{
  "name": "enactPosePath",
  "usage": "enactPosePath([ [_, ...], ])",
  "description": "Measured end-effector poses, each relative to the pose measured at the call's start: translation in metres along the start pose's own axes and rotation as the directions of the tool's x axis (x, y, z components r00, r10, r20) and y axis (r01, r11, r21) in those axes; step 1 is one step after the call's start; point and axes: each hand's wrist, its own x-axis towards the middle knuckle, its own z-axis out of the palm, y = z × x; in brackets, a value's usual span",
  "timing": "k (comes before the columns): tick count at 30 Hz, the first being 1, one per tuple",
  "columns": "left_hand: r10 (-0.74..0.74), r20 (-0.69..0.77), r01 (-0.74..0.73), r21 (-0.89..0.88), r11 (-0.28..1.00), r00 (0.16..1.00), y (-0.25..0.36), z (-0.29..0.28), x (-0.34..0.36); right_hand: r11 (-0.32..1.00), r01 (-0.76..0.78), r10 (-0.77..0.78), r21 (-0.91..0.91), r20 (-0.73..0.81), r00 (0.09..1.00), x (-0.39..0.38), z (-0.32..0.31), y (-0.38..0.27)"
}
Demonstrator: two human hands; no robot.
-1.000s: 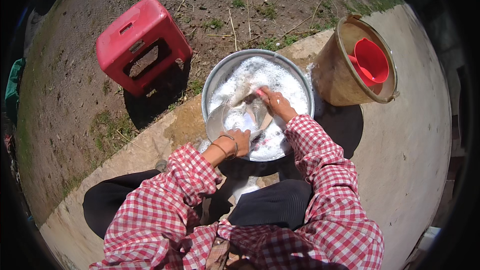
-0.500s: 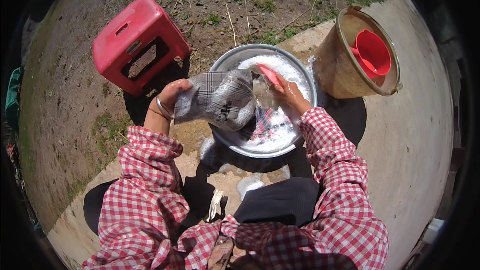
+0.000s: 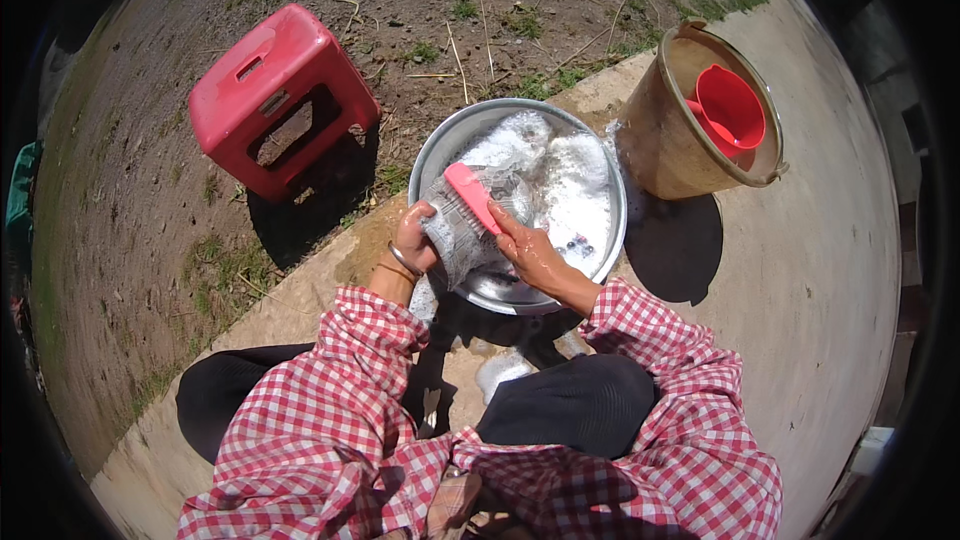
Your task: The person washes a gray baseball cap in a metal basin filled with soapy water. They scrub the cap with a pink brush, rinse it, and repeat the process while sitting on the ground outdoors.
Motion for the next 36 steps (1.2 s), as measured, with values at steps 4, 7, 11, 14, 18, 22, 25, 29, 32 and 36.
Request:
enactPosePath([
  [4, -0.069, 0.199, 0.076, -0.032, 0.997, 0.978, 0.001, 0.004, -0.011, 0.866, -0.463, 0.400, -0.187, -0.295, 0.868, -0.004, -0.002, 0.061],
  [7, 0.022, 0.212, -0.014, -0.040, 0.999, 0.977, 0.007, 0.005, -0.027, 0.674, -0.629, 0.597, -0.389, -0.215, 0.773, -0.017, -0.013, 0.124],
  [11, 0.218, 0.260, -0.150, -0.258, 0.954, 0.941, -0.008, 0.008, -0.033, 0.724, -0.463, 0.544, -0.512, 0.011, 0.839, -0.009, 0.008, 0.152],
  [14, 0.270, 0.207, -0.210, -0.271, 0.939, 0.940, -0.034, 0.014, -0.016, 0.834, -0.460, 0.485, -0.305, 0.010, 0.874, 0.002, 0.012, 0.140],
  [18, 0.228, 0.192, -0.176, -0.255, 0.951, 0.954, -0.047, 0.022, 0.007, 0.848, -0.478, 0.507, 0.227, -0.089, 0.857, 0.001, -0.007, 0.124],
  [22, 0.201, 0.207, -0.152, -0.230, 0.961, 0.957, -0.041, 0.027, 0.017, 0.762, -0.623, 0.570, -0.176, -0.276, 0.774, -0.003, -0.010, 0.129],
  [25, 0.174, 0.217, -0.127, -0.215, 0.968, 0.961, -0.036, 0.028, 0.014, 0.626, -0.655, 0.673, -0.423, -0.131, 0.728, -0.002, 0.000, 0.138],
  [29, 0.157, 0.213, -0.110, -0.216, 0.970, 0.964, -0.039, 0.026, 0.006, 0.871, -0.398, 0.431, -0.288, 0.058, 0.900, -0.009, -0.003, 0.126],
  [32, 0.156, 0.212, -0.107, -0.227, 0.968, 0.965, -0.043, 0.024, 0.005, 0.912, -0.408, 0.407, 0.030, -0.154, 0.900, -0.024, -0.015, 0.086],
  [36, 0.155, 0.214, -0.104, -0.232, 0.967, 0.964, -0.049, 0.024, 0.012, 0.996, -0.039, 0.002, -0.079, -0.421, 0.907, -0.027, 0.005, 0.020],
])
